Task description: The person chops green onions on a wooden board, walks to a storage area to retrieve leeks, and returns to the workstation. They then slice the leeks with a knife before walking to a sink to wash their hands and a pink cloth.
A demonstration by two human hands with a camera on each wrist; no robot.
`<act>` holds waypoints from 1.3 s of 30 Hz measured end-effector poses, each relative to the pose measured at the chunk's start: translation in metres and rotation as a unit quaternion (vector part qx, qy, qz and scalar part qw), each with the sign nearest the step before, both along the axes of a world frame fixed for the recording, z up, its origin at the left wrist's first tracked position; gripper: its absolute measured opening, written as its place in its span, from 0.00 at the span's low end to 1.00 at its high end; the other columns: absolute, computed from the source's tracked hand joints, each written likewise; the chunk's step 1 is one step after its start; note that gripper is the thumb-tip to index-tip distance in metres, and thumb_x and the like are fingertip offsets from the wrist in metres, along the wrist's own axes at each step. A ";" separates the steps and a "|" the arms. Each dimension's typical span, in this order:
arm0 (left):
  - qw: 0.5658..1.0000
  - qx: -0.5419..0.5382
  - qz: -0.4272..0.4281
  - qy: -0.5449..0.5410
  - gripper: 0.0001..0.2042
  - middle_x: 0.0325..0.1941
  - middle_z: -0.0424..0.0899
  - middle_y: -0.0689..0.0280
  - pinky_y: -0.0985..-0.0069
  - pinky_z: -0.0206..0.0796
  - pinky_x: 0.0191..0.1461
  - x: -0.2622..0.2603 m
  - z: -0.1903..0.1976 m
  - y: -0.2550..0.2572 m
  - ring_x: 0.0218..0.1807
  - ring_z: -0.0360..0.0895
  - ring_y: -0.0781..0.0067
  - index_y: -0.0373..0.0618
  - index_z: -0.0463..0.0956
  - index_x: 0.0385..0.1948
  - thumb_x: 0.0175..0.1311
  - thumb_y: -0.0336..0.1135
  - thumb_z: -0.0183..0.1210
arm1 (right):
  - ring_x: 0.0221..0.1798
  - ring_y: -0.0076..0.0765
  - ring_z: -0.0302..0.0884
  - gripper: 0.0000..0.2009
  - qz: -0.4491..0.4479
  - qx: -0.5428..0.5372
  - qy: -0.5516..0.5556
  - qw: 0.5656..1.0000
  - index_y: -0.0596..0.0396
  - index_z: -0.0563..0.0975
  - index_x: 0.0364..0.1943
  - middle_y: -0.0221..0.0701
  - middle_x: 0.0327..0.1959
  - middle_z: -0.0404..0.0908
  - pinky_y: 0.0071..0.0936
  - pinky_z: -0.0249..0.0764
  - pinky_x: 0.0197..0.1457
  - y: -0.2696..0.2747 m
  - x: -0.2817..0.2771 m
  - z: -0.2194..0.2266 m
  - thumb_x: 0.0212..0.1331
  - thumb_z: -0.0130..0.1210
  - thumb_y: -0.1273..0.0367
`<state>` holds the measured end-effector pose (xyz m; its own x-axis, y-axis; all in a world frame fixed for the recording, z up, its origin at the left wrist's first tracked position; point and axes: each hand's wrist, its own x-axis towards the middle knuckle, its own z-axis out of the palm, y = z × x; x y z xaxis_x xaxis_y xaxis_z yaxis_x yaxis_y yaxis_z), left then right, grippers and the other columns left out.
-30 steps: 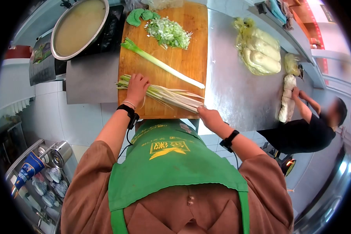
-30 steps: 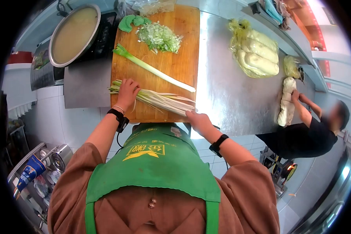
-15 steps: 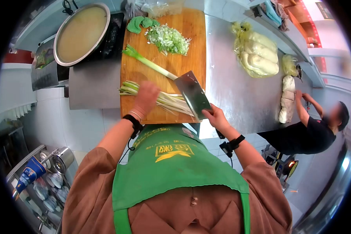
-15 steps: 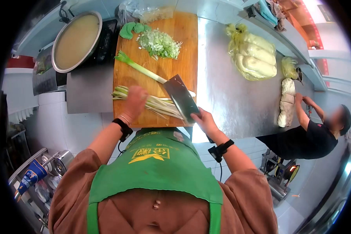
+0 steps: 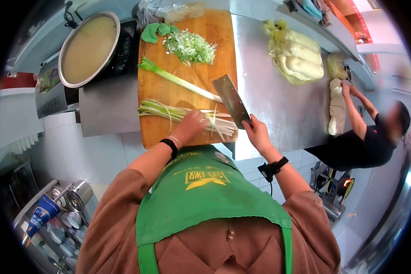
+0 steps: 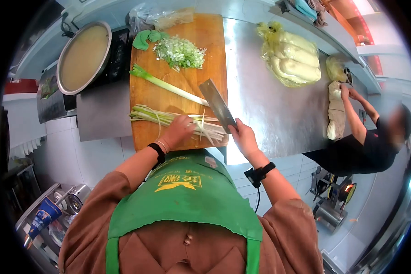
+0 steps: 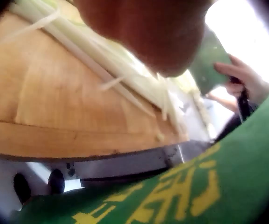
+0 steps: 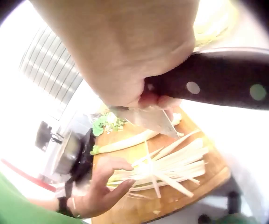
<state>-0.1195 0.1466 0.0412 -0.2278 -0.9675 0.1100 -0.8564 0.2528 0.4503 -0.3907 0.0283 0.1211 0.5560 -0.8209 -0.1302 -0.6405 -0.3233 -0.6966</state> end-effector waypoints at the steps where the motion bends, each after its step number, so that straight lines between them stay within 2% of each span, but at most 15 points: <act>1: 0.998 -0.023 -0.043 0.042 0.09 0.46 0.77 0.63 0.63 0.63 0.63 -0.007 0.007 0.000 0.58 0.71 0.58 0.52 0.77 0.41 0.57 0.34 0.58 | 0.33 0.62 0.77 0.08 -0.006 0.022 0.046 0.999 0.58 0.74 0.42 0.50 0.33 0.81 0.46 0.74 0.36 0.000 0.004 0.018 0.68 0.56 0.67; 2: 0.992 -0.047 -0.085 0.083 0.10 0.48 0.78 0.62 0.62 0.63 0.64 -0.012 0.010 -0.003 0.59 0.71 0.57 0.52 0.78 0.42 0.58 0.34 0.58 | 0.33 0.62 0.77 0.08 -0.008 0.022 0.046 0.999 0.58 0.74 0.42 0.50 0.33 0.81 0.46 0.74 0.36 0.000 0.005 0.022 0.68 0.56 0.67; 4: 0.989 -0.096 -0.083 0.074 0.11 0.49 0.78 0.61 0.60 0.63 0.65 -0.021 0.013 -0.011 0.59 0.71 0.56 0.52 0.78 0.44 0.59 0.34 0.58 | 0.34 0.60 0.79 0.09 0.013 -0.009 0.121 0.992 0.58 0.74 0.42 0.48 0.32 0.82 0.45 0.74 0.37 0.001 0.001 0.027 0.68 0.56 0.67; 8: 0.976 -0.192 -0.099 0.032 0.13 0.53 0.78 0.59 0.57 0.62 0.68 -0.029 -0.010 -0.034 0.59 0.72 0.54 0.52 0.79 0.46 0.59 0.35 0.59 | 0.35 0.60 0.80 0.09 -0.004 -0.027 0.106 0.994 0.59 0.74 0.42 0.48 0.31 0.82 0.45 0.75 0.37 0.006 -0.008 0.025 0.67 0.56 0.67; 12: 0.991 -0.098 -0.075 0.049 0.13 0.52 0.78 0.57 0.58 0.61 0.67 -0.035 -0.012 -0.043 0.58 0.73 0.53 0.49 0.79 0.45 0.59 0.34 0.58 | 0.35 0.59 0.80 0.10 -0.066 -0.005 0.047 0.997 0.61 0.75 0.44 0.49 0.32 0.83 0.43 0.76 0.38 0.011 -0.018 0.011 0.67 0.56 0.68; 14: 1.000 -0.002 -0.001 0.025 0.16 0.51 0.77 0.58 0.59 0.61 0.65 -0.035 -0.003 -0.043 0.57 0.72 0.54 0.44 0.77 0.47 0.56 0.35 0.61 | 0.35 0.59 0.81 0.11 -0.086 0.004 0.030 0.996 0.62 0.75 0.45 0.49 0.32 0.83 0.42 0.76 0.38 0.014 -0.025 0.006 0.67 0.56 0.68; 17: 0.994 -0.066 0.048 0.075 0.21 0.48 0.75 0.59 0.61 0.61 0.63 -0.033 0.004 -0.041 0.56 0.71 0.55 0.41 0.75 0.50 0.52 0.35 0.64 | 0.35 0.58 0.81 0.11 -0.093 -0.001 0.027 0.995 0.64 0.75 0.46 0.49 0.32 0.84 0.40 0.76 0.38 0.015 -0.029 0.003 0.67 0.56 0.69; 18: 0.994 -0.066 0.046 0.075 0.21 0.48 0.75 0.59 0.61 0.61 0.63 -0.033 0.002 -0.039 0.56 0.71 0.55 0.41 0.75 0.50 0.52 0.35 0.64 | 0.35 0.58 0.81 0.11 -0.099 0.006 0.030 0.995 0.63 0.75 0.45 0.49 0.32 0.84 0.40 0.76 0.38 0.015 -0.030 0.003 0.67 0.57 0.68; 20: 0.995 -0.040 -0.053 0.077 0.25 0.51 0.75 0.59 0.62 0.61 0.63 -0.034 -0.005 -0.032 0.57 0.70 0.55 0.41 0.72 0.53 0.51 0.36 0.66 | 0.35 0.59 0.81 0.10 -0.105 0.013 0.033 0.994 0.62 0.75 0.45 0.49 0.32 0.83 0.41 0.76 0.38 0.017 -0.031 0.006 0.67 0.57 0.68; 22: 0.994 -0.048 -0.047 0.090 0.22 0.49 0.75 0.59 0.61 0.62 0.63 -0.035 -0.004 -0.026 0.56 0.71 0.55 0.41 0.74 0.50 0.51 0.36 0.63 | 0.34 0.57 0.83 0.11 -0.088 0.013 0.067 0.994 0.65 0.74 0.44 0.52 0.33 0.84 0.37 0.77 0.37 0.016 -0.028 0.007 0.67 0.58 0.70; 24: 0.993 -0.054 -0.040 0.101 0.20 0.48 0.76 0.59 0.61 0.63 0.62 -0.028 -0.001 -0.025 0.55 0.71 0.55 0.41 0.75 0.47 0.51 0.35 0.61 | 0.34 0.58 0.81 0.09 -0.072 0.004 0.069 0.995 0.63 0.74 0.43 0.51 0.33 0.83 0.38 0.76 0.36 0.018 -0.022 0.006 0.67 0.58 0.70; 27: 0.991 -0.049 -0.010 0.125 0.19 0.53 0.76 0.58 0.58 0.64 0.62 0.003 -0.004 -0.029 0.57 0.71 0.52 0.41 0.75 0.48 0.54 0.34 0.63 | 0.34 0.60 0.80 0.07 -0.030 -0.014 0.083 0.996 0.58 0.74 0.41 0.48 0.32 0.81 0.44 0.75 0.36 0.013 -0.006 0.005 0.67 0.56 0.69; 30: 0.970 -0.155 0.186 0.038 0.12 0.51 0.77 0.55 0.57 0.64 0.62 0.084 -0.011 -0.045 0.55 0.71 0.48 0.40 0.77 0.45 0.59 0.29 0.59 | 0.36 0.61 0.79 0.06 0.031 -0.026 0.103 0.994 0.54 0.73 0.42 0.47 0.34 0.80 0.50 0.77 0.38 -0.005 0.026 0.002 0.67 0.53 0.68; 33: 0.908 -0.187 0.370 0.059 0.12 0.51 0.78 0.55 0.58 0.65 0.62 0.155 0.002 -0.057 0.55 0.71 0.47 0.42 0.77 0.46 0.60 0.23 0.57 | 0.36 0.62 0.79 0.05 0.108 -0.059 0.076 0.989 0.55 0.73 0.42 0.47 0.36 0.80 0.51 0.76 0.37 -0.024 0.068 0.010 0.66 0.52 0.70; 39: 0.922 -0.114 0.354 0.106 0.16 0.47 0.78 0.57 0.61 0.67 0.58 0.227 -0.010 -0.070 0.54 0.72 0.49 0.42 0.77 0.44 0.52 0.17 0.61 | 0.35 0.61 0.80 0.05 0.188 -0.066 0.076 0.977 0.57 0.70 0.41 0.49 0.34 0.81 0.53 0.75 0.37 -0.049 0.181 0.008 0.67 0.49 0.71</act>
